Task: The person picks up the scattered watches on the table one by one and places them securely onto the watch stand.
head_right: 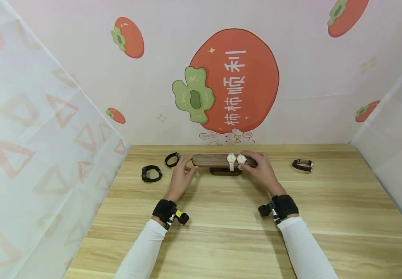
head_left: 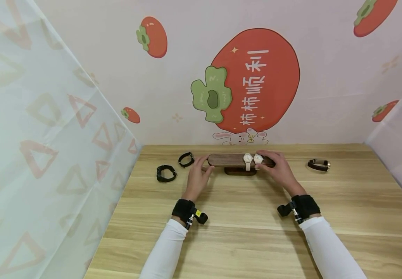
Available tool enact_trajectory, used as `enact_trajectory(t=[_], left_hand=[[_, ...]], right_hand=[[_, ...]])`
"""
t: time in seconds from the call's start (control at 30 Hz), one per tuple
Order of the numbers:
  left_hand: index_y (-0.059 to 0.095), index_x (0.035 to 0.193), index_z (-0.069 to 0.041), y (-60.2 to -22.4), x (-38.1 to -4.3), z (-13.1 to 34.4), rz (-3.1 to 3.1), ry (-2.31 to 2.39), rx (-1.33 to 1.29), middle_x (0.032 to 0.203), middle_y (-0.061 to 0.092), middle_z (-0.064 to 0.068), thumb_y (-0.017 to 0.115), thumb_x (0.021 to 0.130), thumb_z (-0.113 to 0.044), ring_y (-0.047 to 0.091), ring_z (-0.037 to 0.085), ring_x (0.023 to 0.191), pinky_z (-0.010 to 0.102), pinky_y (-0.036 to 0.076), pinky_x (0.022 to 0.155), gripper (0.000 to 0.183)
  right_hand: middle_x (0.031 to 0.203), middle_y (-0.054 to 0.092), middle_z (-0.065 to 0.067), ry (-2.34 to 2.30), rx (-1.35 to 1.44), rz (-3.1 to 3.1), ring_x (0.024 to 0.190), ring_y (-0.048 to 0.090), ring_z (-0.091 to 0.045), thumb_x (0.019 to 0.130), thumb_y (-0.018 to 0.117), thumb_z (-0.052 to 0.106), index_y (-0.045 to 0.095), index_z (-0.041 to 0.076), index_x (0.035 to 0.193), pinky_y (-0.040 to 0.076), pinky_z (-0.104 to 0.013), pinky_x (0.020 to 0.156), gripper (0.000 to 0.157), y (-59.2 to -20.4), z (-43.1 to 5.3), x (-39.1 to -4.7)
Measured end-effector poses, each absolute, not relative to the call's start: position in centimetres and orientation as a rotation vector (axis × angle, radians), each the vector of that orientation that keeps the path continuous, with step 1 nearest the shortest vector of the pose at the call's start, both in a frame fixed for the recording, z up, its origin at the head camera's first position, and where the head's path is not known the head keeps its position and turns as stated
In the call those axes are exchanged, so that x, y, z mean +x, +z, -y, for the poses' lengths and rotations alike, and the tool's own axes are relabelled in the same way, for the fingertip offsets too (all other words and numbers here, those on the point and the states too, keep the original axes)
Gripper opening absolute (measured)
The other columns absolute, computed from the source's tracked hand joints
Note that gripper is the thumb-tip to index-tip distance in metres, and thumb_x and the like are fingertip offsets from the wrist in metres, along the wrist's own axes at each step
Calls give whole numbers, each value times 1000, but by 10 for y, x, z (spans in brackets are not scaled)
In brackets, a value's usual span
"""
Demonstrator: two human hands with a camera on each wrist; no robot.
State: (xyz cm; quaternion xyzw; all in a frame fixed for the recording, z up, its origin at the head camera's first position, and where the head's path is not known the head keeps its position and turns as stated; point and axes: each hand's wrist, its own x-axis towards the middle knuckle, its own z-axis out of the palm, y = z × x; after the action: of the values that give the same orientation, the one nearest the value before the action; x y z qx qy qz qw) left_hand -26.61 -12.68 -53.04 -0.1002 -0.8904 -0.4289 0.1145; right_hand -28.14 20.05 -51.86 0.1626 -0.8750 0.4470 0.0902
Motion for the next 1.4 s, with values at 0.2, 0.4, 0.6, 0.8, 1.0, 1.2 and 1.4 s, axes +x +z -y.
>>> enact_trajectory(t=[0.2,0.4,0.6,0.8,1.0,1.2,1.4], left_hand=[[52,158,-10,-529,-265,126,2634,-1283,-297,153,55,13,67,108,-25,69,24,97,41,61,80,54],[48,161,-13,-526,-259,129,2653,-1346,-313,155,52,12,62,110,-31,70,20,97,34,60,76,56],[46,160,-8,-524,-250,137,2630,-1413,-309,150,53,13,62,110,-28,71,20,97,31,61,74,56],[49,157,-8,-524,-239,145,2618,-1443,-296,140,60,15,62,110,-23,72,21,96,31,62,77,51],[57,150,-5,-530,-229,151,2655,-1428,-287,129,65,10,61,110,-18,71,17,96,30,61,77,42],[61,147,-6,-536,-222,154,2709,-1428,-305,123,70,6,59,110,-13,71,17,97,29,59,74,38],[64,144,-5,-538,-219,156,2722,-1473,-281,119,72,8,61,108,-9,73,18,96,28,61,75,36]], right_hand=[[148,60,-23,1289,498,2625,132,46,-45,97,79,15,62,6,148,40,-65,109,54,-516,-202,-280],[153,56,-23,1242,535,2650,142,41,-47,98,80,20,58,9,153,36,-70,115,60,-514,-211,-273],[156,55,-21,1177,562,2621,146,40,-48,98,80,21,59,8,152,34,-73,116,59,-509,-225,-258],[151,59,-24,1059,517,2560,139,46,-48,96,81,12,64,2,144,38,-71,111,52,-504,-247,-241],[140,64,-29,930,453,2500,127,53,-49,94,81,6,66,-2,138,41,-67,103,47,-505,-276,-230],[134,63,-34,908,373,2485,124,51,-55,96,75,-1,64,-6,137,38,-70,104,43,-513,-307,-224],[140,56,-38,968,182,2572,128,44,-61,101,66,1,60,-7,142,36,-75,102,41,-519,-333,-225]])
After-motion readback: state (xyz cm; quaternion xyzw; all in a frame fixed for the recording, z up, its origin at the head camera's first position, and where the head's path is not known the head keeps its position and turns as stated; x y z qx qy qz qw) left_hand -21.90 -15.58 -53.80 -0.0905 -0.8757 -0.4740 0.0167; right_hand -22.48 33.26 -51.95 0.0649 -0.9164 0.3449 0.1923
